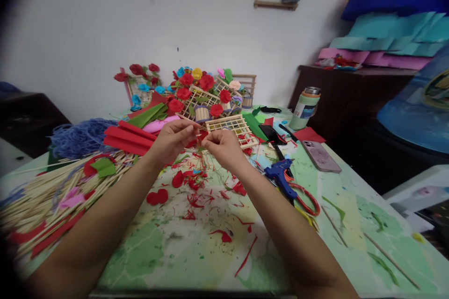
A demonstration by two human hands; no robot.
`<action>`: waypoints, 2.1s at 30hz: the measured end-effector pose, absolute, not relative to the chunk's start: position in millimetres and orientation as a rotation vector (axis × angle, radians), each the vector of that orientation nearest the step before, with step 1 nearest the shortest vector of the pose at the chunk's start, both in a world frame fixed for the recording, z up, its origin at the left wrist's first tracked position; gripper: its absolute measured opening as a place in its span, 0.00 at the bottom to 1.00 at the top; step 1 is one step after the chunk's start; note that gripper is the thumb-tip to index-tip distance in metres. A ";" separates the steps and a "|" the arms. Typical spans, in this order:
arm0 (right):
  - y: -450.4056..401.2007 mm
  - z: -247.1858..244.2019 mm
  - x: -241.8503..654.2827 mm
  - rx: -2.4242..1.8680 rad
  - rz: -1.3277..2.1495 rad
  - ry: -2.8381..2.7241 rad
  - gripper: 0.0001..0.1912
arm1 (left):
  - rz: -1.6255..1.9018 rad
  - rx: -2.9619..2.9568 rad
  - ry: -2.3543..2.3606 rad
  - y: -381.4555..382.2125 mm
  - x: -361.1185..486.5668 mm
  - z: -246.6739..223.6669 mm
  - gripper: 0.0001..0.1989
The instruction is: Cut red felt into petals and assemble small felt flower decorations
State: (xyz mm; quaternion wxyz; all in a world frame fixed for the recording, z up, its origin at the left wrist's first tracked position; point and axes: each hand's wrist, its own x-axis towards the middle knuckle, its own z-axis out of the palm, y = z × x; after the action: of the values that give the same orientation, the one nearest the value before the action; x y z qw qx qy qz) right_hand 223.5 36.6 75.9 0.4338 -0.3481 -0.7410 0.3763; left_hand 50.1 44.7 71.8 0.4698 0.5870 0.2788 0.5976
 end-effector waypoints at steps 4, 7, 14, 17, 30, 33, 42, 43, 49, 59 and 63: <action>35.7 75.9 222.3 -0.901 0.937 -1.850 0.09 | 1.481 1.488 0.737 48.3 46.1 71.7 0.10; 33.8 76.4 220.6 -0.939 0.887 -1.878 0.09 | 1.474 1.503 0.786 49.7 45.5 70.5 0.12; 32.3 73.6 216.5 -0.942 0.666 -1.999 0.09 | 1.488 1.568 0.837 48.9 47.6 69.1 0.16; 33.9 74.2 218.7 -0.962 0.774 -1.965 0.09 | 1.411 1.537 0.799 49.4 46.1 69.7 0.15; 36.6 71.2 217.0 -0.948 0.880 -1.929 0.10 | 1.473 1.523 0.845 50.7 46.6 68.4 0.14; 37.0 71.1 218.0 -0.956 0.948 -1.889 0.10 | 1.427 1.502 0.821 49.8 49.1 67.6 0.11; 35.9 76.1 221.8 -0.944 1.098 -1.799 0.10 | 1.404 1.479 0.842 48.1 45.4 69.7 0.11; 35.9 76.0 221.7 -0.947 1.102 -1.801 0.11 | 1.419 1.464 0.837 48.2 44.8 70.3 0.11; 34.9 74.6 221.1 -0.946 0.985 -1.880 0.12 | 1.428 1.439 0.866 46.5 45.2 74.3 0.13; 29.0 76.0 218.1 -0.956 1.039 -1.886 0.12 | 1.372 1.496 0.964 50.5 44.2 71.2 0.15; 30.2 74.3 214.3 -0.998 1.046 -1.889 0.11 | 1.395 1.532 0.971 53.1 45.6 69.2 0.15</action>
State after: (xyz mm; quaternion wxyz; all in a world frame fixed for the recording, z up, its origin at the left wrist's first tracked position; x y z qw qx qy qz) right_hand 214.3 30.2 74.3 0.3725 -0.3893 -0.7370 0.4082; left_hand 45.6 53.1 69.2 0.4141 0.6094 0.3864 0.5549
